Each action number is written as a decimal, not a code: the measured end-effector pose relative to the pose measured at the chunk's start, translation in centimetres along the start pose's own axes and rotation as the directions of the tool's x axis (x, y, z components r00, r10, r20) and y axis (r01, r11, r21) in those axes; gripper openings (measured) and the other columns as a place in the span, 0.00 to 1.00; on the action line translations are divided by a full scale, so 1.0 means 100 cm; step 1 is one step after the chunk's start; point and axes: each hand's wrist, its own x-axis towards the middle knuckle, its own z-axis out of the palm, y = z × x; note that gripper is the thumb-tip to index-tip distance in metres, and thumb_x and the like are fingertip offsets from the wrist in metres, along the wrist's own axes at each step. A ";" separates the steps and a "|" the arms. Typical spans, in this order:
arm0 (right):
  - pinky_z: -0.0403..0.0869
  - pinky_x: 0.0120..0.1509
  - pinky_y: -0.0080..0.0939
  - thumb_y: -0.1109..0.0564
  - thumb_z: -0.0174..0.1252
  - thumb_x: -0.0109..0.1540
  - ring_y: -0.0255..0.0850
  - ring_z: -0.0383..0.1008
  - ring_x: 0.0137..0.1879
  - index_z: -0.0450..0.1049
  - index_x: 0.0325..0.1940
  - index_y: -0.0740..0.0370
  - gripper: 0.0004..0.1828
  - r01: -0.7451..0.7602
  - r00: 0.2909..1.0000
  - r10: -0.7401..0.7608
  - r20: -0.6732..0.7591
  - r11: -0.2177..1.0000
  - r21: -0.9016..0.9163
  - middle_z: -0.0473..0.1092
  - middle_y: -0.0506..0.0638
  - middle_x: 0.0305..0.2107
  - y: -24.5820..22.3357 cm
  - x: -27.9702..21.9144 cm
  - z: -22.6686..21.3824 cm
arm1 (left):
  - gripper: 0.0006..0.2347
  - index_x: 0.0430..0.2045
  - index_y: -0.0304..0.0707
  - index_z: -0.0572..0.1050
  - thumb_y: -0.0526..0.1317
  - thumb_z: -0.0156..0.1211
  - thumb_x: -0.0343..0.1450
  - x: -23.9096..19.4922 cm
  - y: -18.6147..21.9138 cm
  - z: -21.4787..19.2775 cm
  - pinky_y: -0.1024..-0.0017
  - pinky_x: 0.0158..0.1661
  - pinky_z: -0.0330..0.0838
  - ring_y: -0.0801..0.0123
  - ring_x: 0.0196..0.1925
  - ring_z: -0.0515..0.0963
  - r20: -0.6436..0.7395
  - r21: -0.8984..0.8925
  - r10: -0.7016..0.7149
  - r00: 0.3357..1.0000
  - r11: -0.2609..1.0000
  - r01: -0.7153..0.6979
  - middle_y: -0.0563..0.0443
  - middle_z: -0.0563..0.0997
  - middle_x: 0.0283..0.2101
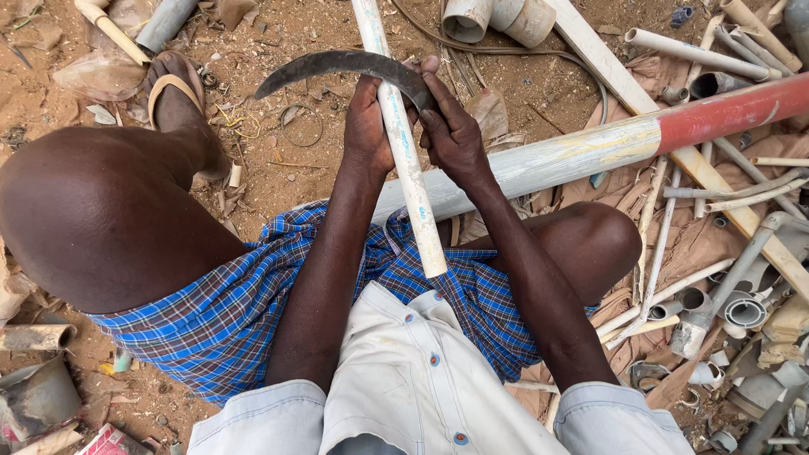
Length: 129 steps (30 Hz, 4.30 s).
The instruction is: The person sits on the ground and uses a curved blade to scrape and shape a white PVC pipe. They hold the pipe with one hand and repeatedly draw the blade along its surface to remove material.
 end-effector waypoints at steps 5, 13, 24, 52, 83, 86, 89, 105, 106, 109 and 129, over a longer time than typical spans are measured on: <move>0.77 0.40 0.35 0.55 0.55 0.75 0.30 0.75 0.36 0.56 0.81 0.52 0.31 -0.068 0.997 0.067 0.026 0.998 0.012 0.76 0.49 0.35 -0.025 -0.011 0.001 | 0.22 0.46 0.25 0.73 0.52 0.44 0.83 -0.011 0.015 0.037 0.69 0.47 0.84 0.62 0.47 0.85 0.147 -0.120 -0.074 0.986 0.989 0.092 0.29 0.82 0.49; 0.77 0.39 0.34 0.55 0.55 0.74 0.30 0.75 0.35 0.56 0.80 0.54 0.30 -0.078 0.997 0.078 0.001 0.997 -0.008 0.75 0.47 0.33 -0.026 0.005 -0.003 | 0.21 0.49 0.25 0.73 0.50 0.43 0.81 -0.009 0.017 0.046 0.64 0.51 0.86 0.59 0.51 0.84 -0.076 -0.047 -0.090 0.993 0.995 0.086 0.31 0.79 0.50; 0.78 0.41 0.37 0.56 0.56 0.75 0.31 0.76 0.36 0.57 0.80 0.52 0.29 0.042 0.999 -0.041 0.015 0.997 -0.069 0.79 0.50 0.39 -0.025 0.005 -0.009 | 0.17 0.57 0.26 0.66 0.47 0.46 0.88 -0.006 0.008 0.025 0.60 0.54 0.82 0.60 0.51 0.81 0.060 -0.026 -0.021 0.998 0.999 0.023 0.36 0.76 0.50; 0.78 0.55 0.44 0.56 0.55 0.76 0.43 0.76 0.52 0.56 0.82 0.49 0.30 0.270 0.963 -0.270 0.010 0.959 -0.081 0.74 0.60 0.51 -0.032 0.002 0.010 | 0.23 0.48 0.24 0.66 0.54 0.42 0.80 -0.010 0.026 0.038 0.62 0.54 0.86 0.50 0.56 0.83 0.035 -0.054 -0.106 0.994 0.993 0.107 0.25 0.77 0.51; 0.78 0.52 0.41 0.55 0.53 0.77 0.41 0.79 0.49 0.56 0.81 0.51 0.28 0.353 0.935 -0.354 0.020 0.922 -0.160 0.77 0.57 0.48 -0.046 -0.001 0.005 | 0.28 0.50 0.19 0.68 0.56 0.40 0.78 -0.006 0.026 0.039 0.65 0.52 0.84 0.52 0.55 0.83 -0.035 -0.113 -0.158 0.987 0.982 0.154 0.24 0.77 0.52; 0.78 0.48 0.40 0.54 0.55 0.76 0.39 0.78 0.43 0.57 0.81 0.51 0.29 0.105 0.994 -0.105 0.008 0.986 -0.129 0.77 0.57 0.39 -0.042 -0.013 0.011 | 0.29 0.51 0.17 0.69 0.57 0.40 0.79 -0.012 0.023 0.027 0.67 0.51 0.85 0.54 0.53 0.83 -0.006 -0.091 -0.148 0.989 0.985 0.147 0.21 0.76 0.56; 0.79 0.45 0.38 0.54 0.55 0.74 0.36 0.80 0.39 0.57 0.80 0.53 0.30 -0.089 0.996 0.086 -0.036 0.994 -0.070 0.79 0.55 0.39 -0.036 -0.004 0.004 | 0.25 0.57 0.17 0.69 0.51 0.40 0.89 -0.006 0.011 0.026 0.61 0.50 0.85 0.53 0.50 0.82 0.176 -0.234 -0.063 0.982 0.967 0.104 0.24 0.76 0.55; 0.73 0.75 0.39 0.51 0.59 0.73 0.36 0.68 0.73 0.46 0.84 0.60 0.41 -0.125 0.991 0.083 0.100 0.832 0.541 0.60 0.59 0.74 -0.047 -0.015 0.025 | 0.27 0.54 0.18 0.67 0.53 0.36 0.82 -0.007 0.025 0.034 0.58 0.53 0.85 0.45 0.67 0.75 -0.035 0.035 -0.090 0.995 0.995 0.091 0.26 0.75 0.54; 0.74 0.72 0.41 0.51 0.60 0.72 0.37 0.69 0.70 0.46 0.84 0.60 0.42 -0.147 0.988 0.100 0.114 0.826 0.544 0.60 0.59 0.73 -0.047 -0.016 0.026 | 0.28 0.54 0.17 0.67 0.54 0.36 0.82 -0.006 0.025 0.032 0.58 0.53 0.85 0.46 0.67 0.75 -0.002 0.027 -0.101 0.995 0.994 0.101 0.26 0.75 0.53; 0.76 0.62 0.43 0.53 0.61 0.69 0.38 0.71 0.61 0.44 0.83 0.58 0.44 -0.205 0.978 0.154 0.138 0.809 0.551 0.61 0.59 0.69 -0.046 -0.021 0.028 | 0.30 0.56 0.15 0.66 0.56 0.38 0.82 -0.007 0.025 0.030 0.56 0.54 0.86 0.48 0.67 0.75 0.048 0.041 -0.126 0.991 0.991 0.124 0.28 0.75 0.53; 0.79 0.39 0.32 0.56 0.58 0.74 0.30 0.77 0.37 0.52 0.76 0.46 0.30 0.295 0.948 -0.090 -0.306 0.614 0.732 0.75 0.47 0.39 -0.077 -0.009 -0.083 | 0.31 0.63 0.41 0.67 0.56 0.64 0.68 -0.088 0.032 -0.078 0.36 0.61 0.63 0.44 0.63 0.74 -0.543 0.639 -0.062 0.837 -0.678 0.364 0.37 0.76 0.60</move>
